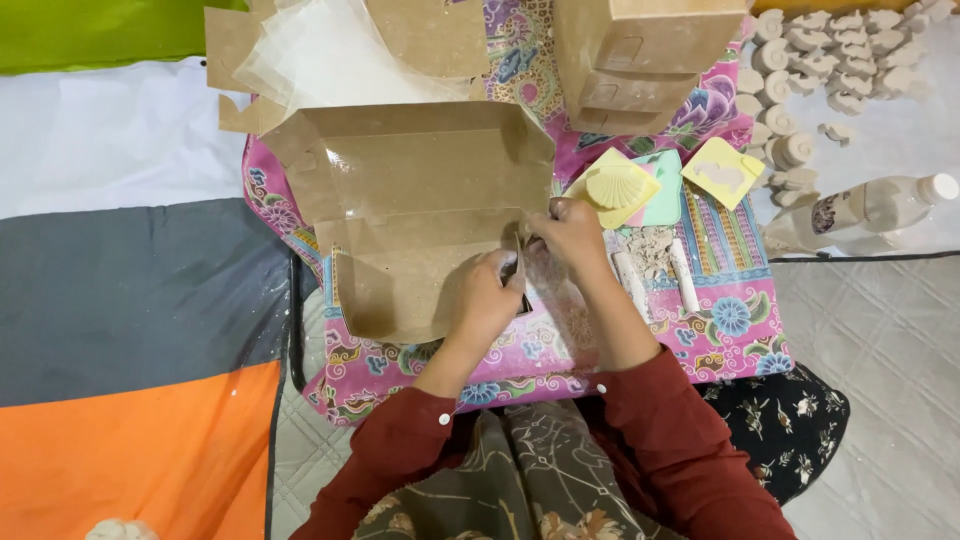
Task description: Assembling a cardboard box and wrapping small figurines in tissue paper to pack them.
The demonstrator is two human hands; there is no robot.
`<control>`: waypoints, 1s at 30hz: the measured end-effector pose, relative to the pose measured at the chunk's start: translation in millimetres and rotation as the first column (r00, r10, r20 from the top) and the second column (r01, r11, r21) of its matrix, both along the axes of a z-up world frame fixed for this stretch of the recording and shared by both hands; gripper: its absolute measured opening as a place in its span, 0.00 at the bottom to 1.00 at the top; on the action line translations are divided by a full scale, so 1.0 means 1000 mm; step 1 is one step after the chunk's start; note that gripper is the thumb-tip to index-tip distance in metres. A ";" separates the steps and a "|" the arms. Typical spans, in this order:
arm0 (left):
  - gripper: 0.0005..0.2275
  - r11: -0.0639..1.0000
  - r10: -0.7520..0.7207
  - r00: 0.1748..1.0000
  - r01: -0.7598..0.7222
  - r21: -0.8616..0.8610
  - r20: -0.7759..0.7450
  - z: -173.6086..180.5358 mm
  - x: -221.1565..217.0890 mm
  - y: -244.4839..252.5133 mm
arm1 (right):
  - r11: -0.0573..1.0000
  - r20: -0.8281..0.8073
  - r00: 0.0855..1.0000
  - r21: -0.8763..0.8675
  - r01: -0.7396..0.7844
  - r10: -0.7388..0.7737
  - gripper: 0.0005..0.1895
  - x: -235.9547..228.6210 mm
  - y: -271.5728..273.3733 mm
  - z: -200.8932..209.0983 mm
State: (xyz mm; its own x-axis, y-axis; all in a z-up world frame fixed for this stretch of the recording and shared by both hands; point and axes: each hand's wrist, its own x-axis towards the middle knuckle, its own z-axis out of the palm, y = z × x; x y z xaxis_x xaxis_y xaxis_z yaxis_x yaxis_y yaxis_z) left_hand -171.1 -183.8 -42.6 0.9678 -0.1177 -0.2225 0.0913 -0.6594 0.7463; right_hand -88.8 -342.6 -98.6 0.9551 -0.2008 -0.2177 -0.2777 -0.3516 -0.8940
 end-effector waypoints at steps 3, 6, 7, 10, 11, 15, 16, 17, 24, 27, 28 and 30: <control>0.15 0.998 0.035 0.999 -0.035 -0.046 0.016 -0.013 0.006 0.001 | 0.998 0.005 1.000 0.056 -0.013 0.013 0.10 -0.001 0.007 0.029; 0.15 0.988 0.084 0.996 -0.081 -0.130 0.017 -0.051 0.015 -0.001 | 0.998 -0.002 0.998 -0.002 -0.060 0.060 0.10 -0.001 0.011 0.044; 0.15 0.980 0.103 0.995 -0.100 -0.171 0.013 -0.068 0.018 -0.003 | 0.996 -0.016 0.997 -0.041 -0.078 0.077 0.12 0.000 0.011 0.045; 0.14 0.979 0.102 0.995 -0.099 -0.180 0.005 -0.088 0.029 -0.005 | 0.980 -0.037 0.994 -0.167 -0.112 0.107 0.15 0.009 0.003 0.021; 0.14 0.979 0.102 0.995 -0.100 -0.180 0.005 -0.092 0.030 -0.005 | 0.980 -0.037 0.994 -0.167 -0.112 0.108 0.15 0.007 0.003 0.021; 0.15 0.978 0.109 0.994 -0.112 -0.176 -0.029 -0.097 0.031 -0.005 | 0.954 -0.050 0.991 -0.269 -0.134 0.125 0.14 -0.005 0.008 0.029; 0.15 0.973 0.119 0.992 -0.125 -0.194 -0.043 -0.096 0.031 -0.004 | 0.952 -0.031 0.992 -0.276 -0.129 0.125 0.13 -0.008 0.011 0.034; 0.15 0.973 0.118 0.992 -0.124 -0.193 -0.044 -0.095 0.030 -0.005 | 0.953 -0.032 0.992 -0.276 -0.128 0.124 0.13 -0.007 0.007 0.024; 0.14 0.974 0.124 0.992 -0.128 -0.185 -0.031 -0.075 0.025 -0.005 | 0.920 0.029 0.987 -0.368 -0.135 0.157 0.17 -0.011 0.003 0.010; 0.14 0.980 0.113 0.994 -0.112 -0.164 -0.005 -0.084 0.025 -0.007 | 0.878 -0.051 0.980 -0.437 -0.193 0.191 0.20 -0.015 0.006 0.021; 0.14 0.985 0.100 0.995 -0.098 -0.142 0.007 -0.090 0.026 -0.008 | 0.849 -0.138 0.970 -0.469 -0.243 0.202 0.22 -0.018 0.008 0.027; 0.14 0.986 0.099 0.995 -0.098 -0.138 -0.006 -0.081 0.024 -0.006 | 0.828 -0.161 0.964 -0.494 -0.265 0.213 0.23 -0.025 0.016 0.053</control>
